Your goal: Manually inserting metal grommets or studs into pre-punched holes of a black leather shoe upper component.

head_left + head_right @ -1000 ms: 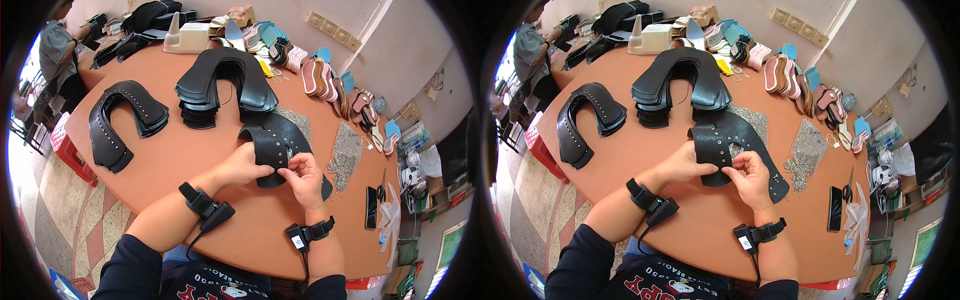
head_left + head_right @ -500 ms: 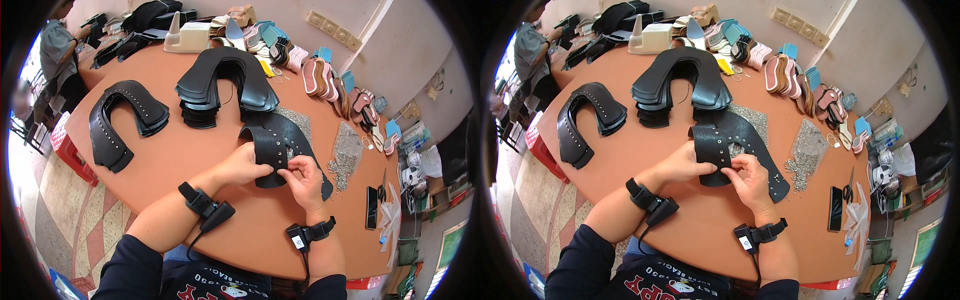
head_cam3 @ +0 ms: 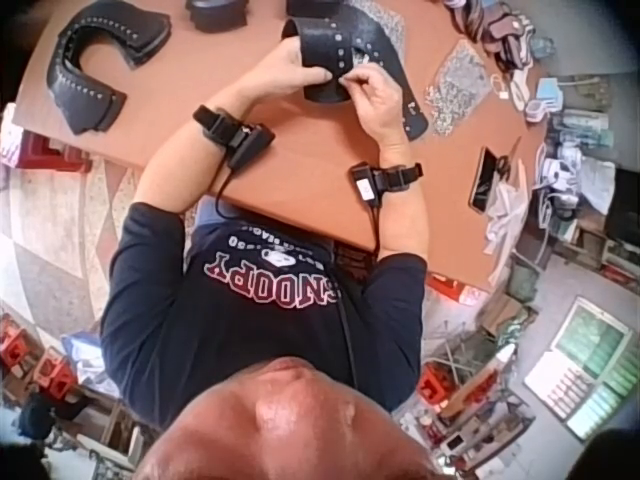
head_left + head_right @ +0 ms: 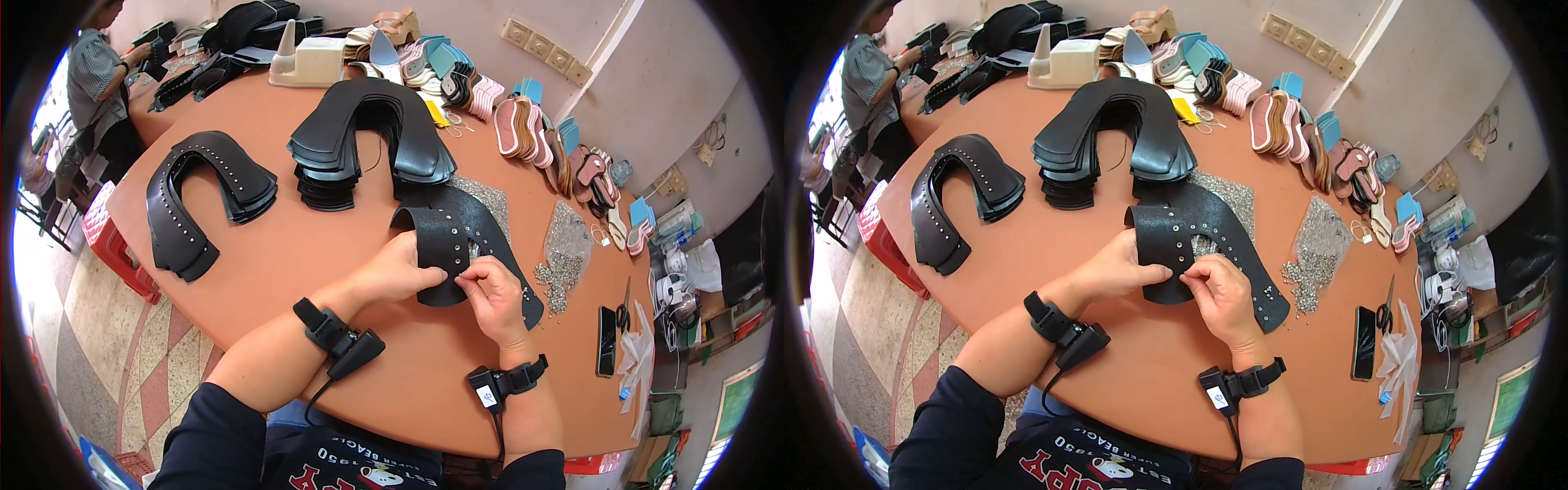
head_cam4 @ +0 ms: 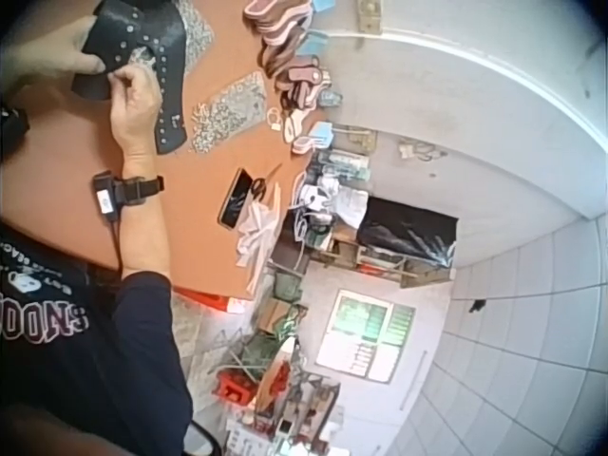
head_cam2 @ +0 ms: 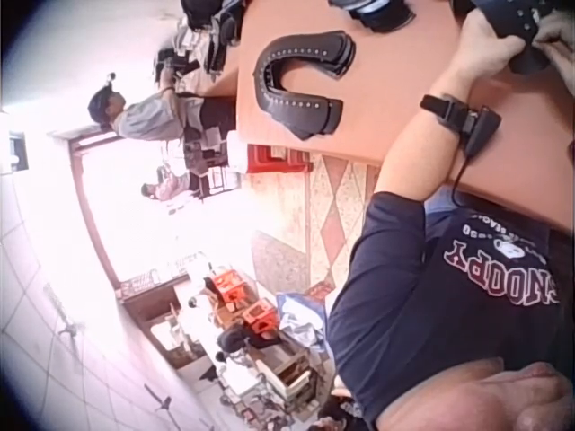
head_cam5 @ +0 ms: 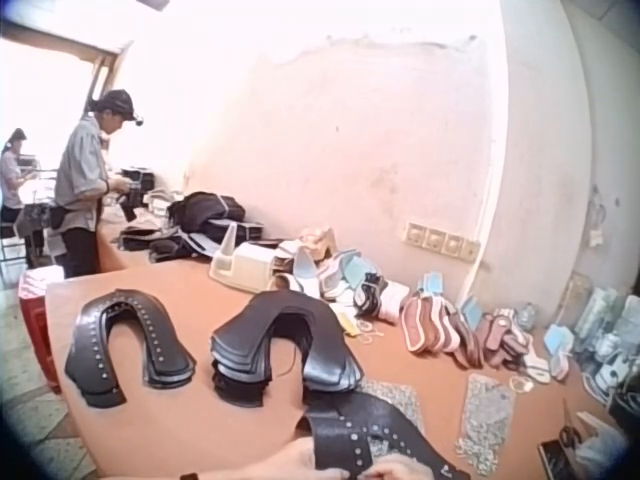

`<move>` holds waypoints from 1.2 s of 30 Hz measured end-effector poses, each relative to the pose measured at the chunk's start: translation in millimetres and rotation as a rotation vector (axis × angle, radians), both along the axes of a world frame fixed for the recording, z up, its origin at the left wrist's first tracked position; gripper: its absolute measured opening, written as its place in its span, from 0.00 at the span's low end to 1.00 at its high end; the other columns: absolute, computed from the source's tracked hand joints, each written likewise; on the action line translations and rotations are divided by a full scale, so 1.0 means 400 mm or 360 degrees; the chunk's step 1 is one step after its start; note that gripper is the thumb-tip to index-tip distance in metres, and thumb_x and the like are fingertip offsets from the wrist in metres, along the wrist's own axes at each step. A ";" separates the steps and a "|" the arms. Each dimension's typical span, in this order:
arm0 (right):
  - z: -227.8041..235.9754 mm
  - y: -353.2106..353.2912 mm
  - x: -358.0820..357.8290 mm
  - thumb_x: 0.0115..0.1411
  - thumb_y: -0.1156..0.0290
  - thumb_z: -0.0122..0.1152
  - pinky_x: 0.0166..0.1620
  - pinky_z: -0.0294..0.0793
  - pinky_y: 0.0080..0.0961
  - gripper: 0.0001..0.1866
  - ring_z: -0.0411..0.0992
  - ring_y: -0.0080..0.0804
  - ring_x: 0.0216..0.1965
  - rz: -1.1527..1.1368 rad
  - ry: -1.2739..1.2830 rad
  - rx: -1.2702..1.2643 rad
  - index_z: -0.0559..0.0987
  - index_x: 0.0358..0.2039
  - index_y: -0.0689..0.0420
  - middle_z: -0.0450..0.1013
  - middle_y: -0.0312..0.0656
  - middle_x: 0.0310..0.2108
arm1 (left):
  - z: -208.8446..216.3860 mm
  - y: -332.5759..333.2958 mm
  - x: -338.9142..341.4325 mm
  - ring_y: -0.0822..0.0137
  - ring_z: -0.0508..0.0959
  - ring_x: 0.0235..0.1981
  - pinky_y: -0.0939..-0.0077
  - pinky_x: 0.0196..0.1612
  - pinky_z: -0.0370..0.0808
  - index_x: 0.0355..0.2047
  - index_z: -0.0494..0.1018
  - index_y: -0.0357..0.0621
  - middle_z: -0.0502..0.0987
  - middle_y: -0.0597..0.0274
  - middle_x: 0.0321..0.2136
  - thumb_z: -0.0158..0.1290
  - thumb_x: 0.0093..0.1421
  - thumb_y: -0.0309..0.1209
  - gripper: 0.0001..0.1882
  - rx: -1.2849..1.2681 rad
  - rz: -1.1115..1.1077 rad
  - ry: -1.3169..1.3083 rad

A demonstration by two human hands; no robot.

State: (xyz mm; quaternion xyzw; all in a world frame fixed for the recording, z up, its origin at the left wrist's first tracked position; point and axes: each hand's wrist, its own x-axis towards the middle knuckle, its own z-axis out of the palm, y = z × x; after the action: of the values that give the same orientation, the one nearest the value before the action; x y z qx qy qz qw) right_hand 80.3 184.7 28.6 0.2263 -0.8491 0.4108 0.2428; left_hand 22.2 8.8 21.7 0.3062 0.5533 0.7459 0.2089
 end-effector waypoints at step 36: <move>-0.059 0.085 -0.029 0.48 0.75 0.60 0.32 0.68 0.29 0.03 0.70 0.36 0.29 -0.0610 -0.0473 0.0524 0.75 0.24 0.58 0.69 0.39 0.27 | -0.026 0.009 -0.017 0.70 0.72 0.42 0.73 0.47 0.71 0.48 0.63 0.34 0.72 0.61 0.40 0.51 0.48 0.17 0.23 -0.0101 0.0200 -0.0116</move>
State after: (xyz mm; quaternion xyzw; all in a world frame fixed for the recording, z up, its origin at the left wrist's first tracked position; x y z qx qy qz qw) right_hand 68.8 218.6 5.0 0.0356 -0.9579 0.2429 0.1489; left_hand 15.4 12.5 11.4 0.2368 0.5868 0.7503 0.1913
